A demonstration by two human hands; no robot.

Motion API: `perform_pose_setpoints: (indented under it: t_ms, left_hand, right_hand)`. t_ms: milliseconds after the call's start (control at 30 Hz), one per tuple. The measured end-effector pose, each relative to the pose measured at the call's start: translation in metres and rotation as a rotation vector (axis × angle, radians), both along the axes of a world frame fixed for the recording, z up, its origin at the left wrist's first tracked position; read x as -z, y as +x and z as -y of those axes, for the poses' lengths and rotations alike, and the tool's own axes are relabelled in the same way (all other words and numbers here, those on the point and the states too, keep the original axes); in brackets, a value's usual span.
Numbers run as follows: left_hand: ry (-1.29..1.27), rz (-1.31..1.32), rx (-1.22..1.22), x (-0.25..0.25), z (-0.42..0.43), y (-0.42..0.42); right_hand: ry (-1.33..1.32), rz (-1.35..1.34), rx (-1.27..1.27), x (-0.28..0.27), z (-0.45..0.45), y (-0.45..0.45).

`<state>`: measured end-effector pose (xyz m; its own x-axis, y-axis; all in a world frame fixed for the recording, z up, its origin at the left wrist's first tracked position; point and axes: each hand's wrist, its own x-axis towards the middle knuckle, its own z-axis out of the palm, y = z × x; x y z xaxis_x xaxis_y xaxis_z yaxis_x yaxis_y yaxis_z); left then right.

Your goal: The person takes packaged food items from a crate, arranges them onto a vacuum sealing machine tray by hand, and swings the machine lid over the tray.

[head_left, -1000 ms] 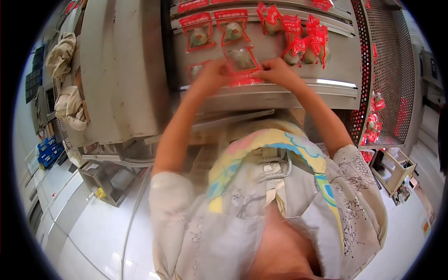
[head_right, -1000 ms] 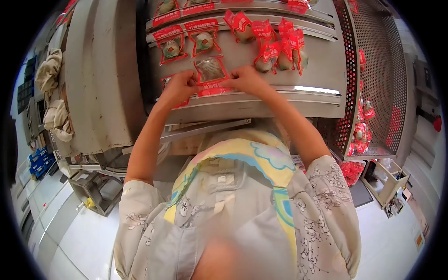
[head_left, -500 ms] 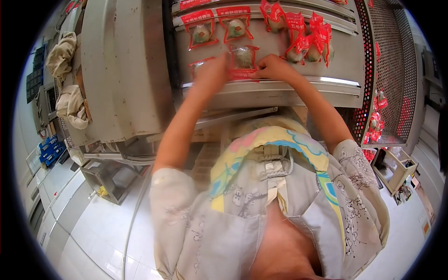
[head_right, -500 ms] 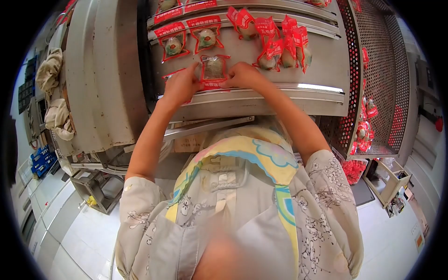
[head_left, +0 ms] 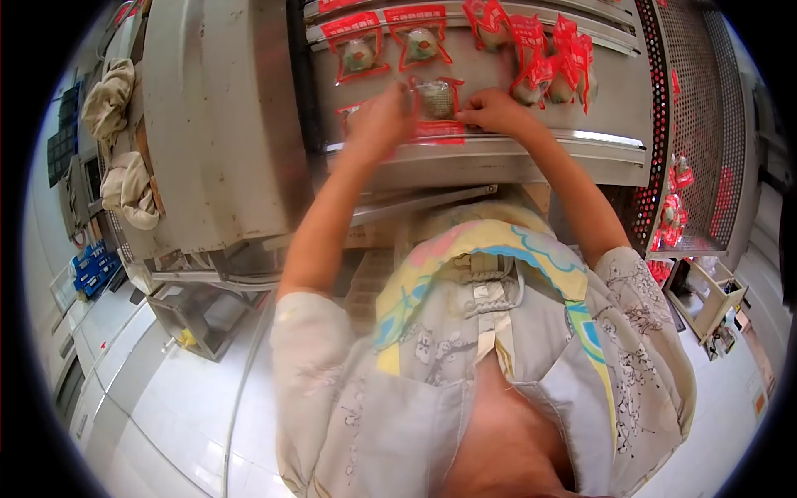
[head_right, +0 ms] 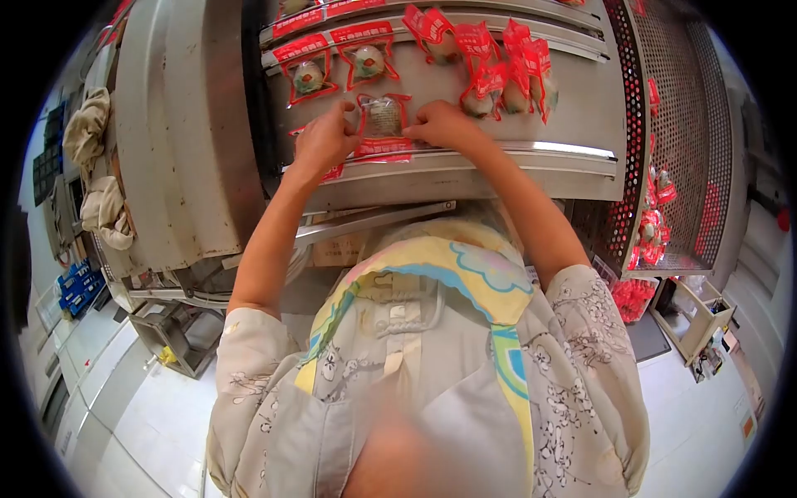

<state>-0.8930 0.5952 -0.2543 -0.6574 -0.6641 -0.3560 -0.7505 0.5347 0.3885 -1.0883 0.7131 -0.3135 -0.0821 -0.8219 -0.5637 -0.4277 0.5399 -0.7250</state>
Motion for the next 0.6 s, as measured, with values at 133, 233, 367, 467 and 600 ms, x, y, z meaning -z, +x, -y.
perform_pose_setpoints:
  t_ms: [133,233,367,467,600]
  left_hand:
    - [-0.154,0.146,-0.015,-0.006,-0.011,-0.01]
    - [-0.117,0.191,0.025,-0.006,-0.011,-0.005]
    - [-0.134,0.009,0.075,-0.029,-0.03,0.004]
    - [-0.217,-0.341,0.264,-0.027,-0.04,0.023]
    - [-0.218,-0.244,0.372,-0.013,-0.047,0.033]
  right_hand:
    - [-0.139,-0.332,-0.051,-0.017,-0.002,0.022]
    - [-0.075,-0.29,-0.151,-0.029,-0.005,0.016]
    - [-0.506,-0.477,0.24,-0.046,-0.03,0.001]
    - [-0.682,-0.556,0.423,-0.086,-0.038,-0.027]
    - [-0.711,-0.737,0.415,-0.087,-0.042,-0.039]
